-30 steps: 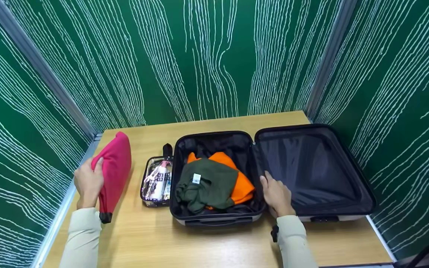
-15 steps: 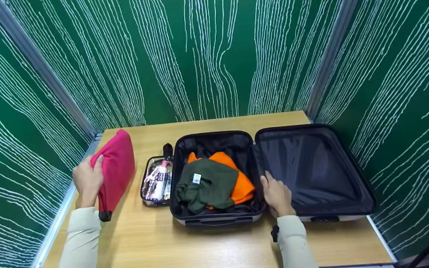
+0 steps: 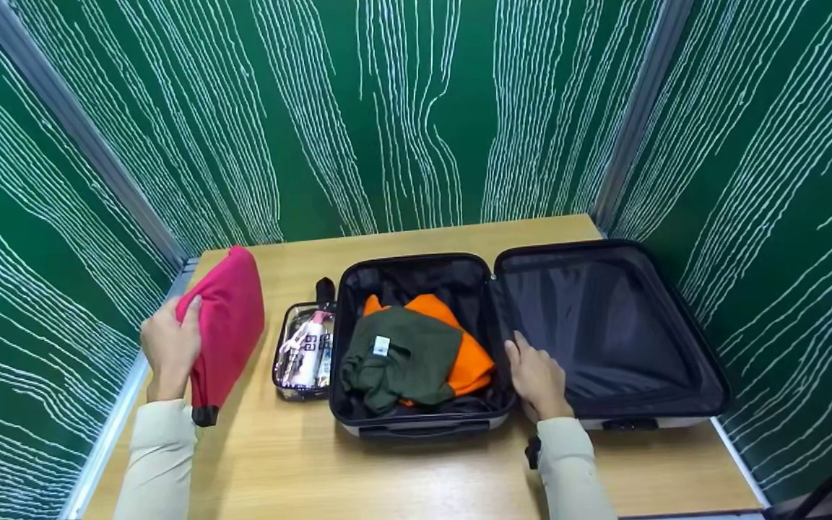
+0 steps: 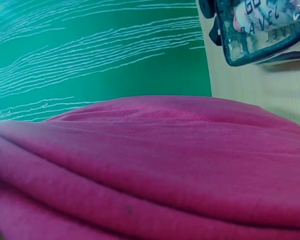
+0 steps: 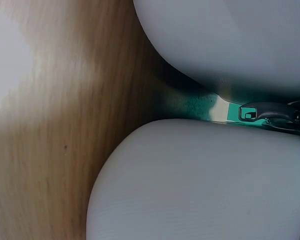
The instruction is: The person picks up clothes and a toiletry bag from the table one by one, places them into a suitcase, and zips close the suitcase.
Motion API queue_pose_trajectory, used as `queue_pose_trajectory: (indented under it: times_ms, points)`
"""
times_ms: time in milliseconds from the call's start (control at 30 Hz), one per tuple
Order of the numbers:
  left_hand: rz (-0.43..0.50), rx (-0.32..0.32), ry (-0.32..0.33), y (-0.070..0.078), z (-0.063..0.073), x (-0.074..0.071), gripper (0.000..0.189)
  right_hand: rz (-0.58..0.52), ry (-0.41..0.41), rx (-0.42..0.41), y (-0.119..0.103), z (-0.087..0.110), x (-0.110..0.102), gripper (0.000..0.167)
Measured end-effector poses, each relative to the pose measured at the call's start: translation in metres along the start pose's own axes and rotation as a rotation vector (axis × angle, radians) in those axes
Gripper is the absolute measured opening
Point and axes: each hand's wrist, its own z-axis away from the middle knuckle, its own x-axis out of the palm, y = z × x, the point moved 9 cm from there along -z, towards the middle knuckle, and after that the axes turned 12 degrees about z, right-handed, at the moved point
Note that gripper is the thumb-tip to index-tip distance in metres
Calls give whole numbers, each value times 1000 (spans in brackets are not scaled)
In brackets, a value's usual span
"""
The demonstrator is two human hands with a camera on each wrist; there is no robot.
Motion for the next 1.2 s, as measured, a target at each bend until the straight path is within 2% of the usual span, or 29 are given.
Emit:
queue_pose_trajectory:
  times_ms: [733,1200]
  points:
    - [5,41,21,23,-7,-3,31,-6,9,-19,-3,1,-1,64]
    - [34,58,21,33,-9,-5,31,-8,-19,9,0,1,0,66]
